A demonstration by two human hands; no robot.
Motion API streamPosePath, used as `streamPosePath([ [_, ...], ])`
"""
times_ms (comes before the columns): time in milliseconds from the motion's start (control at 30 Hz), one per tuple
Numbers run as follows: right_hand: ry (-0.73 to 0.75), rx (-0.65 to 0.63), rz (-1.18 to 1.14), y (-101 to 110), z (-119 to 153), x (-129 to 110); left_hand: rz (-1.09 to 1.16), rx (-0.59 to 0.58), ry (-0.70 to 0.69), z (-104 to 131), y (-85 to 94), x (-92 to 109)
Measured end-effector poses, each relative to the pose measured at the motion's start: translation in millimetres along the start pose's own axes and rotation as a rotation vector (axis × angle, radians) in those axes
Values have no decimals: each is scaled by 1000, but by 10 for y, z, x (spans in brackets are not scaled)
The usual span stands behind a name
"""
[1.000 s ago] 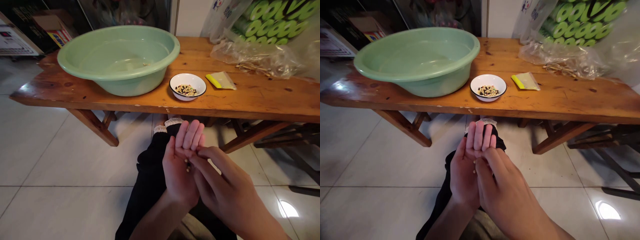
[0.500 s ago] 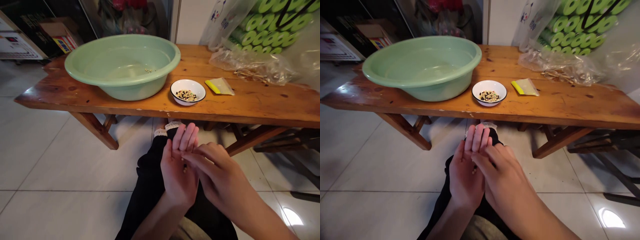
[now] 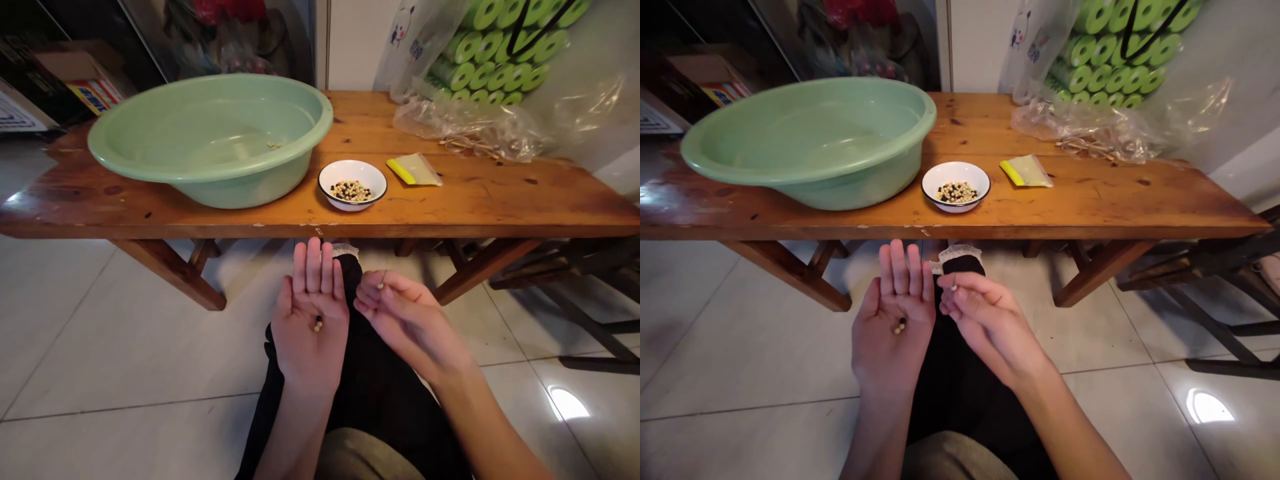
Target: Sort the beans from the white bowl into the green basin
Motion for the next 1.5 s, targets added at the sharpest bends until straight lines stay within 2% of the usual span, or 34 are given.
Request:
streamPosePath([
  [100, 91, 3, 83, -50, -333, -350, 1, 65, 1, -14, 48, 16],
  [233, 522, 54, 499, -52, -957, -954, 19, 62, 18, -9, 46, 11],
  [300, 603, 81, 701, -8, -1246, -1029, 32, 75, 28, -3, 55, 12],
  [367, 623, 99, 814, 66, -1439, -1004, 53, 90, 49, -6, 66, 2],
  [467, 643, 112, 871, 164, -1511, -920, 93, 95, 79, -41, 81, -34],
  [667, 704, 130, 954, 244, -1409, -814, 103, 130, 121, -191, 191, -193],
  [867, 765, 154, 955, 205, -1302, -828, 109, 133, 172, -339, 303, -388],
  [1000, 798, 249, 836, 118, -916, -788, 91, 139, 202, -434, 403, -500],
  [1133, 702, 307, 715, 58, -428, -508, 68, 145, 221, -496, 469, -554],
  [1233, 506, 284, 595, 79, -207, -243, 50, 142, 225, -474, 444, -532],
  [1300, 421, 243, 566, 65, -96, -169, 43, 143, 223, -420, 396, -491],
  [1500, 456, 70, 851, -203, 214, -339, 38, 64, 161, -178, 155, -318],
])
Point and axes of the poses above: each hand's wrist, its own z-axis away from the middle knuckle, its own y-axis out of the back of the hand, x = y × z, the point moved 8 cm from there along -z, towards the middle knuckle, and after that the axes turned 12 degrees about -z, right-handed, at the moved point
